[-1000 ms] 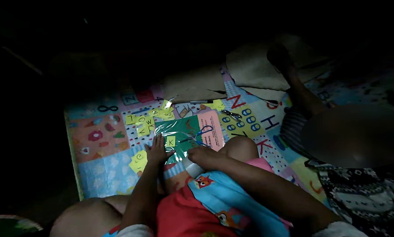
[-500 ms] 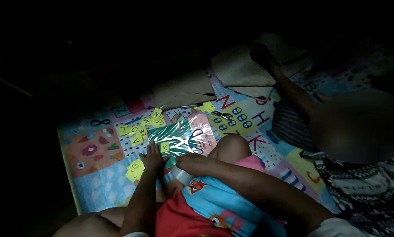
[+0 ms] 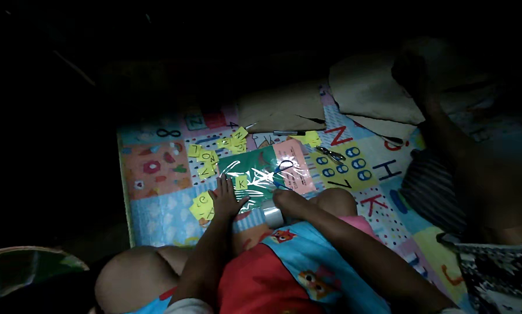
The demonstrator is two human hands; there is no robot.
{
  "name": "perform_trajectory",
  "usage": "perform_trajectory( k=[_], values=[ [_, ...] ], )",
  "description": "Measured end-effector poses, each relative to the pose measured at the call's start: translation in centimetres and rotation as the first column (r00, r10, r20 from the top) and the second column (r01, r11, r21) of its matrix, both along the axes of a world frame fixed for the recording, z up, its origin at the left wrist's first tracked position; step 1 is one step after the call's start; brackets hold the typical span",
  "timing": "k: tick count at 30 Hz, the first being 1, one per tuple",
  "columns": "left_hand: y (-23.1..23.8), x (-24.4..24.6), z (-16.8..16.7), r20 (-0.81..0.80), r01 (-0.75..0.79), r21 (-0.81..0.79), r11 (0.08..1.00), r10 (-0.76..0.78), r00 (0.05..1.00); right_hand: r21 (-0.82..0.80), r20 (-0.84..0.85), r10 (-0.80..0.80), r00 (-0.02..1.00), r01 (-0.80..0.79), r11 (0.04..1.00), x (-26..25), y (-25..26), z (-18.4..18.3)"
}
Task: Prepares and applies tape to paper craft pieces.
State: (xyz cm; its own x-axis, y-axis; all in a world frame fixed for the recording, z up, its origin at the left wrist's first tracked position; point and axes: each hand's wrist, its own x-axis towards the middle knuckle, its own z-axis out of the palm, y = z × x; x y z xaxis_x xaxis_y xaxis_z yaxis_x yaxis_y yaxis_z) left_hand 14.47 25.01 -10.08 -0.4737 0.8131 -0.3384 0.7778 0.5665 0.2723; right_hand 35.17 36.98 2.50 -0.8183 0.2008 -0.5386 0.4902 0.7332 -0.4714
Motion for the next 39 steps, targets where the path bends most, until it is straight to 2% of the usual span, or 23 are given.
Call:
perform_trajectory(
  k=[6, 12, 19, 26, 28, 30, 31, 35, 39],
  values=[
    [1.2, -0.3, -0.3, 0.009, -0.072, -0.001, 0.997, 0.072, 0.997, -0.011, -0.028, -0.004, 1.0, 0.004, 1.0, -0.6, 0.8, -0.3],
    [1.0, 0.2, -0.2, 0.064, -0.077, 0.021, 0.997, 0.075, 0.995, -0.019, -0.02, 0.062, 0.998, -0.062, 0.998, -1.0, 0.2, -0.5],
    [0.1, 1.3, 0.1, 0.063, -0.023, -0.042, 0.999, 0.026, 0.998, -0.013, -0.009, 0.076, 0.997, -0.076, 0.997, -0.9, -0.4, 0.1],
    [-0.6, -0.5, 1.0, 0.092, 0.02, -0.045, 0.999, -0.016, 0.996, -0.009, -0.016, 0.013, 1.0, -0.013, 1.0, -0.1, -0.8, 0.1],
    [-1.0, -0.6, 1.3, 0.103, 0.038, 0.055, 0.998, -0.043, 0.994, -0.012, 0.008, -0.011, 1.0, 0.011, 1.0, -0.3, -0.8, 0.3],
    [-0.9, -0.3, 1.4, 0.054, 0.103, 0.197, 0.975, -0.116, 0.992, -0.021, 0.008, -0.014, 1.0, 0.014, 1.0, -0.6, -0.7, 0.2],
    [-0.7, -0.1, 1.3, 0.02, 0.166, 0.217, 0.962, -0.174, 0.985, -0.022, -0.011, -0.009, 1.0, 0.009, 1.0, -0.6, -0.7, -0.1],
    [1.0, 1.5, 0.9, 0.059, 0.39, 0.079, 0.918, -0.395, 0.917, -0.029, -0.027, 0.016, 1.0, -0.017, 0.999, -0.8, -0.7, -0.2],
    [4.0, 3.2, 1.3, 0.127, 0.444, -0.001, 0.896, -0.44, 0.889, -0.051, -0.039, -0.015, 0.999, 0.013, 0.999, -0.1, -0.7, -0.1]
  ],
)
